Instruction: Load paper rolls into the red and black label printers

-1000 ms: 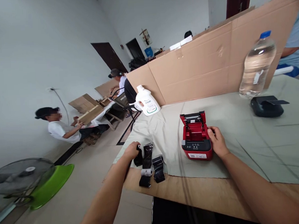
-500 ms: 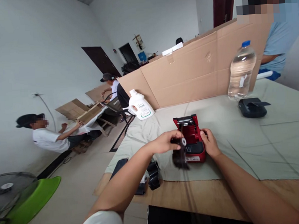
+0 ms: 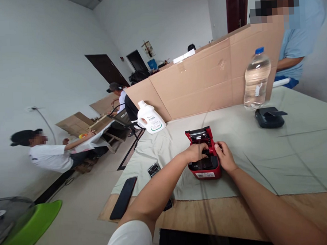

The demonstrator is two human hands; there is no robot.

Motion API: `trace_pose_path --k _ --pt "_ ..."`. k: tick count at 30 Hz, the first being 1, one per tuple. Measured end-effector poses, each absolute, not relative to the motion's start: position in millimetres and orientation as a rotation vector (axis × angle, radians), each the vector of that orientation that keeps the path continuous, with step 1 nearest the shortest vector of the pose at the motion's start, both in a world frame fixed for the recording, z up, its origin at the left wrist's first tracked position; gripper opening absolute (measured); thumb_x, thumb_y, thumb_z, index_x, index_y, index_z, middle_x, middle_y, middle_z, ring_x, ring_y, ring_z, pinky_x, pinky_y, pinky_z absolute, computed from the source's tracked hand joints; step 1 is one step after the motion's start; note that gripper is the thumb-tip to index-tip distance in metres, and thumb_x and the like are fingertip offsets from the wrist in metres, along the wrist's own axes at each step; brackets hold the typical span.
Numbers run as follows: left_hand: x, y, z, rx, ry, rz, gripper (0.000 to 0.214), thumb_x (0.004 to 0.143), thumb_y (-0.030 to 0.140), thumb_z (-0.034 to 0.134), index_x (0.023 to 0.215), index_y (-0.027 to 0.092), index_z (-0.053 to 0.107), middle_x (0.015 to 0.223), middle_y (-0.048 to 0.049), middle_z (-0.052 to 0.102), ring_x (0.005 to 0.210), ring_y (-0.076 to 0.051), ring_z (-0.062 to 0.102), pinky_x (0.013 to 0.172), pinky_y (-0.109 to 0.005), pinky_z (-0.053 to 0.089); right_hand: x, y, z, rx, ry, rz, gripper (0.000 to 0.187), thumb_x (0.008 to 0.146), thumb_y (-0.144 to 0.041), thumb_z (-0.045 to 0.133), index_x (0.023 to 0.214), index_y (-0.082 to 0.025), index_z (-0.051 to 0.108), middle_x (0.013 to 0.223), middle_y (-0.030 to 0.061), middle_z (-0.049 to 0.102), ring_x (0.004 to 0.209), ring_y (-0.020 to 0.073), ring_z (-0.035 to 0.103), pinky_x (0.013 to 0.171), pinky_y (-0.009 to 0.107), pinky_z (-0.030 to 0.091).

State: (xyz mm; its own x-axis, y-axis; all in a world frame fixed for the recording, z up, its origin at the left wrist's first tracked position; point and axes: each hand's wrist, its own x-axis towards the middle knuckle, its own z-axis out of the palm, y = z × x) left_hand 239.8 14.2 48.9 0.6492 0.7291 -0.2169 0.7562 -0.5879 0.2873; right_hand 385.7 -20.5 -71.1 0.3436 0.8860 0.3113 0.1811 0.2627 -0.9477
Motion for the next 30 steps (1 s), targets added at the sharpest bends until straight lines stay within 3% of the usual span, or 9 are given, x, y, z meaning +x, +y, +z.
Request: trace_pose_path --k 3,6,10,14,20,24,30 --pt "236.4 11.4 48.6 2.573 1.116 0.136 0.023 0.078 0.017 0.061 0.102 0.021 0.062 0.102 -0.003 0.069 0.092 -0.019 0.065 0.084 -0.03 0.051 385.8 -21.0 -70.4 -1.237 -1.145 0.657 0.051 0.084 -0.066 0.04 0.099 -0.02 0.056 0.101 0.011 0.064 0.094 0.0248 0.06 0.084 0.042 0.048" --pt "232.0 6.4 54.2 2.663 1.055 0.668 0.021 0.084 0.01 0.047 0.095 0.02 0.062 0.096 -0.0034 0.068 0.09 -0.016 0.064 0.085 -0.029 0.051 385.6 -21.5 -69.1 -1.248 -1.149 0.647 0.052 0.084 -0.066 0.039 0.099 -0.02 0.056 0.101 0.0113 0.065 0.094 0.0248 0.06 0.086 0.043 0.047" --pt "224.1 9.3 59.4 2.738 1.214 1.195 0.026 0.09 0.026 0.047 0.112 0.017 0.059 0.115 -0.0118 0.059 0.113 -0.024 0.052 0.099 -0.042 0.043 385.6 -22.0 -67.8 -1.255 -1.154 0.648 0.049 0.086 -0.064 0.038 0.098 -0.02 0.056 0.101 0.0105 0.065 0.095 0.0245 0.059 0.087 0.043 0.046" --pt "213.7 11.6 50.0 2.643 1.207 1.161 0.044 0.096 0.042 0.035 0.125 0.015 0.053 0.123 -0.0151 0.055 0.119 -0.025 0.047 0.104 -0.047 0.037 385.2 -23.4 -66.0 -1.257 -1.15 0.632 0.047 0.086 -0.064 0.039 0.097 -0.021 0.056 0.1 0.0095 0.065 0.095 0.0243 0.059 0.088 0.043 0.046" --pt "198.6 -20.5 25.4 2.357 1.044 1.308 0.052 0.099 0.044 0.02 0.118 0.016 0.06 0.113 -0.0128 0.061 0.11 -0.022 0.053 0.098 -0.043 0.041 383.4 -26.4 -66.3 -1.173 -1.124 0.562 0.044 0.09 -0.057 0.036 0.108 -0.021 0.054 0.114 0.0108 0.061 0.109 0.024 0.056 0.098 0.046 0.042" --pt "193.7 -38.1 15.7 2.283 0.983 1.292 0.05 0.099 0.044 0.023 0.109 0.017 0.064 0.111 -0.0124 0.063 0.11 -0.023 0.054 0.098 -0.044 0.041 383.3 -29.2 -65.3 -1.103 -1.183 0.516 0.041 0.094 -0.051 0.034 0.115 -0.022 0.054 0.119 0.0105 0.06 0.113 0.0227 0.054 0.102 0.045 0.04" --pt "193.9 -45.1 5.6 2.259 0.922 1.344 0.041 0.098 0.041 0.031 0.117 0.018 0.059 0.12 -0.0132 0.061 0.12 -0.024 0.05 0.104 -0.047 0.037 383.1 -41.4 -46.7 -0.99 -1.351 0.338 0.04 0.093 -0.047 0.036 0.118 -0.024 0.057 0.131 0.0092 0.055 0.123 0.025 0.048 0.103 0.046 0.039"
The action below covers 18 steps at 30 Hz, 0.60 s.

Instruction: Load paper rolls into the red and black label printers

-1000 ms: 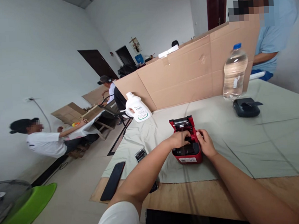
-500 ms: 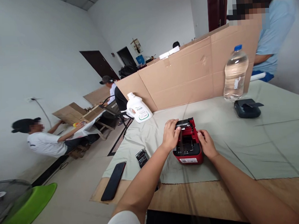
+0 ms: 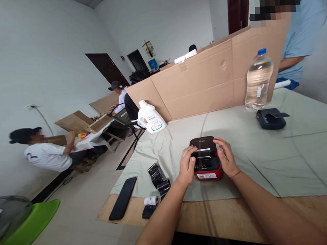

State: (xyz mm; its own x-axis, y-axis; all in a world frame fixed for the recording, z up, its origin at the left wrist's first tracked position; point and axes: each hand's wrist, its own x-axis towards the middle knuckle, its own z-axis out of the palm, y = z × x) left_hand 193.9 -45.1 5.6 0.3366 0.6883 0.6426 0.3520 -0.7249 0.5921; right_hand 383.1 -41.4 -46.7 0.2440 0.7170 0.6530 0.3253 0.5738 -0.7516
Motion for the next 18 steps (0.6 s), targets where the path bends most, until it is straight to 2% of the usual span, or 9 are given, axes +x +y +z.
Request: trace_pose_path --k 5,14,18 --pt "198.3 -47.4 -18.5 2.232 0.864 1.539 0.04 0.097 0.039 0.031 0.107 0.016 0.062 0.114 -0.0137 0.063 0.118 -0.026 0.052 0.102 -0.052 0.037 383.5 -46.6 -37.9 -0.964 -1.48 0.261 0.038 0.092 -0.048 0.036 0.09 -0.026 0.066 0.111 0.0062 0.067 0.119 0.0267 0.051 0.104 0.051 0.035" --pt "197.6 -50.9 -29.1 2.251 0.918 1.534 0.038 0.094 0.04 0.034 0.115 0.017 0.056 0.122 -0.0157 0.059 0.126 -0.03 0.046 0.104 -0.055 0.034 382.9 -47.5 -37.9 -0.99 -1.472 0.272 0.038 0.094 -0.043 0.032 0.09 -0.026 0.066 0.107 0.0058 0.069 0.114 0.0259 0.055 0.103 0.051 0.035" --pt "200.1 -51.0 -30.2 2.257 0.945 1.61 0.039 0.094 0.04 0.032 0.117 0.017 0.054 0.118 -0.015 0.061 0.121 -0.029 0.05 0.102 -0.053 0.035 383.6 -46.7 -37.5 -0.995 -1.489 0.28 0.039 0.093 -0.043 0.032 0.09 -0.026 0.067 0.104 0.0063 0.069 0.116 0.0269 0.054 0.103 0.052 0.035"
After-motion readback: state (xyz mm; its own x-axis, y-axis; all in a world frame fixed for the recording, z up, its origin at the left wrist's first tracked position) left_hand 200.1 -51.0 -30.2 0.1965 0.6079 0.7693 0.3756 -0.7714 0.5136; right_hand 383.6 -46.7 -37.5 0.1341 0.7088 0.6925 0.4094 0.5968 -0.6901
